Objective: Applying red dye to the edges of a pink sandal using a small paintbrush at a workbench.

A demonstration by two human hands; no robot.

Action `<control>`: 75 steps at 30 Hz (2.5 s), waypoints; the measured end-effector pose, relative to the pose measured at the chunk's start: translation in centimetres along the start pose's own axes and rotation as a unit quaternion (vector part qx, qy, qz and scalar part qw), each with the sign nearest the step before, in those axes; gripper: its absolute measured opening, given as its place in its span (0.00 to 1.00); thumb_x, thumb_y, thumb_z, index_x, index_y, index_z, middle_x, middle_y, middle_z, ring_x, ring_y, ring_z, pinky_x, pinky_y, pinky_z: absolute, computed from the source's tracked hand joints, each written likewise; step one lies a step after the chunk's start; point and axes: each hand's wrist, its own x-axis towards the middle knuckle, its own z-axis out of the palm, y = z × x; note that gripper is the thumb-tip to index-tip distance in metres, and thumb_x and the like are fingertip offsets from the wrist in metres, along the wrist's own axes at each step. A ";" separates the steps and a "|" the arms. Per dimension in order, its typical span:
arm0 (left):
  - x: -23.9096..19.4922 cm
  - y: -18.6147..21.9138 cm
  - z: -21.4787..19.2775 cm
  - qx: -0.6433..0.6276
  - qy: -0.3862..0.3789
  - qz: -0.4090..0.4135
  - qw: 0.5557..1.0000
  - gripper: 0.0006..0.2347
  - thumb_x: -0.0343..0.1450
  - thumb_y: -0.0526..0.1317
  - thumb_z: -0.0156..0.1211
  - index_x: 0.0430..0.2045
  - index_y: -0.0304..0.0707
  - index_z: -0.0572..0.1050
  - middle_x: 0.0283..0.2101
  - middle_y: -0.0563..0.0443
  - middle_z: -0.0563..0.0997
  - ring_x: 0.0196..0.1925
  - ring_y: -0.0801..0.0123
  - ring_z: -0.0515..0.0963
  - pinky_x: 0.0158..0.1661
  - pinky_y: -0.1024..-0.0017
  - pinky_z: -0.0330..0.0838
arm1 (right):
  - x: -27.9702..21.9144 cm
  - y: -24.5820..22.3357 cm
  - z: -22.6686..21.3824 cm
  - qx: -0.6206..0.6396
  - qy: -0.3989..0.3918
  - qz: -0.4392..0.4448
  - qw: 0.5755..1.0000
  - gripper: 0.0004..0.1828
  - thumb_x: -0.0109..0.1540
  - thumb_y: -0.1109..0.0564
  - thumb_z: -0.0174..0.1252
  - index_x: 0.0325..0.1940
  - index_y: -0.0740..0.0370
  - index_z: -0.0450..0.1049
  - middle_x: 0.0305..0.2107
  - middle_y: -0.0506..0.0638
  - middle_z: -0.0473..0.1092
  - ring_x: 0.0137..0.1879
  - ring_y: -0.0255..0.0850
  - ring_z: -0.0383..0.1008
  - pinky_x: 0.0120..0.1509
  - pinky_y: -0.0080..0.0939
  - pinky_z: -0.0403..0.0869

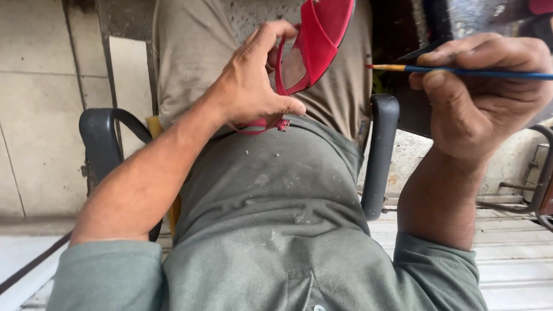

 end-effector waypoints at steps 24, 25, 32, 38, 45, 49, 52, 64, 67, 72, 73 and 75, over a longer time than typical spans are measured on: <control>9.3 -1.0 -1.8 -0.273 0.325 -0.024 0.905 0.34 0.58 0.24 0.76 0.56 0.41 0.61 0.51 0.45 0.77 0.38 0.69 0.84 0.37 0.77 0.84 | 0.7 9.1 12.3 0.140 0.002 0.333 0.932 0.33 0.57 0.54 0.71 0.60 0.59 0.61 0.46 0.60 0.74 0.42 0.38 0.76 0.42 0.34 0.71; 10.1 -0.4 -1.9 -0.298 0.322 -0.021 0.899 0.34 0.58 0.26 0.75 0.57 0.40 0.62 0.47 0.44 0.80 0.45 0.69 0.83 0.44 0.75 0.84 | 1.3 9.3 12.5 0.160 0.042 0.354 0.921 0.31 0.57 0.55 0.72 0.57 0.57 0.62 0.40 0.57 0.76 0.28 0.33 0.76 0.23 0.27 0.67; 11.3 -4.5 -1.3 -0.447 0.282 0.018 0.849 0.26 0.63 0.25 0.74 0.52 0.34 0.65 0.39 0.46 0.71 0.35 0.66 0.83 0.35 0.72 0.84 | 2.5 13.2 10.4 0.219 0.075 0.266 0.936 0.33 0.60 0.66 0.69 0.65 0.67 0.60 0.40 0.59 0.74 0.31 0.40 0.81 0.30 0.31 0.80; 8.8 -4.8 -3.0 -0.478 0.234 -0.027 0.846 0.23 0.65 0.25 0.72 0.52 0.37 0.69 0.39 0.50 0.74 0.37 0.67 0.84 0.40 0.66 0.86 | 4.0 13.7 11.5 0.267 0.037 0.277 0.922 0.44 0.54 0.67 0.73 0.70 0.61 0.57 0.52 0.59 0.71 0.37 0.39 0.81 0.31 0.28 0.81; 4.5 -0.8 -10.1 0.079 0.119 0.053 0.988 0.10 0.72 0.42 0.69 0.40 0.35 0.81 0.42 0.40 0.81 0.46 0.53 0.84 0.44 0.57 0.77 | 1.9 13.5 13.2 0.327 0.074 0.269 0.903 0.48 0.48 0.64 0.80 0.67 0.63 0.63 0.48 0.56 0.74 0.49 0.39 0.78 0.47 0.34 0.80; 6.0 -1.0 -10.7 -0.016 0.024 0.064 0.998 0.10 0.70 0.38 0.66 0.41 0.30 0.80 0.46 0.35 0.82 0.53 0.52 0.83 0.52 0.54 0.76 | 3.7 9.8 13.9 0.468 0.000 0.280 0.838 0.44 0.53 0.59 0.78 0.69 0.62 0.63 0.51 0.54 0.76 0.46 0.32 0.79 0.41 0.26 0.78; 7.8 0.0 -9.3 -0.057 0.008 0.065 0.996 0.15 0.69 0.44 0.65 0.42 0.30 0.79 0.47 0.36 0.81 0.54 0.52 0.82 0.54 0.53 0.76 | 3.9 8.6 14.3 0.543 -0.036 0.294 0.786 0.41 0.55 0.60 0.76 0.68 0.64 0.63 0.51 0.56 0.75 0.39 0.32 0.79 0.34 0.24 0.76; 8.6 0.9 -6.8 -0.229 -0.001 0.021 0.973 0.35 0.64 0.69 0.62 0.46 0.30 0.76 0.51 0.37 0.79 0.57 0.50 0.82 0.64 0.50 0.75 | 4.0 7.1 9.3 0.306 -0.095 0.291 0.901 0.39 0.62 0.50 0.70 0.70 0.62 0.59 0.59 0.54 0.68 0.66 0.40 0.69 0.75 0.43 0.69; 9.4 -1.6 -8.5 -0.277 -0.007 0.013 0.961 0.40 0.63 0.75 0.61 0.47 0.30 0.75 0.52 0.38 0.79 0.57 0.50 0.82 0.66 0.49 0.75 | 4.9 7.8 3.8 -0.093 0.003 0.209 0.973 0.12 0.60 0.59 0.58 0.48 0.56 0.77 0.48 0.52 0.74 0.58 0.44 0.73 0.66 0.49 0.70; 8.0 -5.1 -10.9 -0.347 -0.006 -0.003 0.938 0.48 0.61 0.84 0.59 0.49 0.30 0.74 0.54 0.38 0.78 0.59 0.49 0.81 0.69 0.47 0.75 | 7.6 8.1 -4.8 -0.200 0.123 0.096 0.967 0.25 0.76 0.43 0.39 0.43 0.64 0.73 0.41 0.55 0.65 0.40 0.42 0.68 0.45 0.39 0.65; 7.3 -5.3 -11.0 -0.368 -0.009 -0.004 0.930 0.51 0.60 0.87 0.59 0.49 0.30 0.73 0.54 0.38 0.78 0.59 0.49 0.81 0.71 0.47 0.75 | 7.8 9.0 -6.5 -0.115 0.145 0.076 0.980 0.22 0.77 0.45 0.42 0.44 0.66 0.69 0.39 0.53 0.63 0.25 0.36 0.70 0.25 0.28 0.66; 7.4 -3.4 -9.8 -0.432 -0.023 -0.037 0.901 0.39 0.62 0.70 0.65 0.51 0.30 0.72 0.55 0.32 0.79 0.60 0.47 0.82 0.63 0.52 0.78 | 8.8 9.4 -7.3 -0.124 0.154 0.085 0.977 0.17 0.76 0.54 0.44 0.44 0.70 0.69 0.41 0.57 0.64 0.30 0.42 0.73 0.31 0.34 0.74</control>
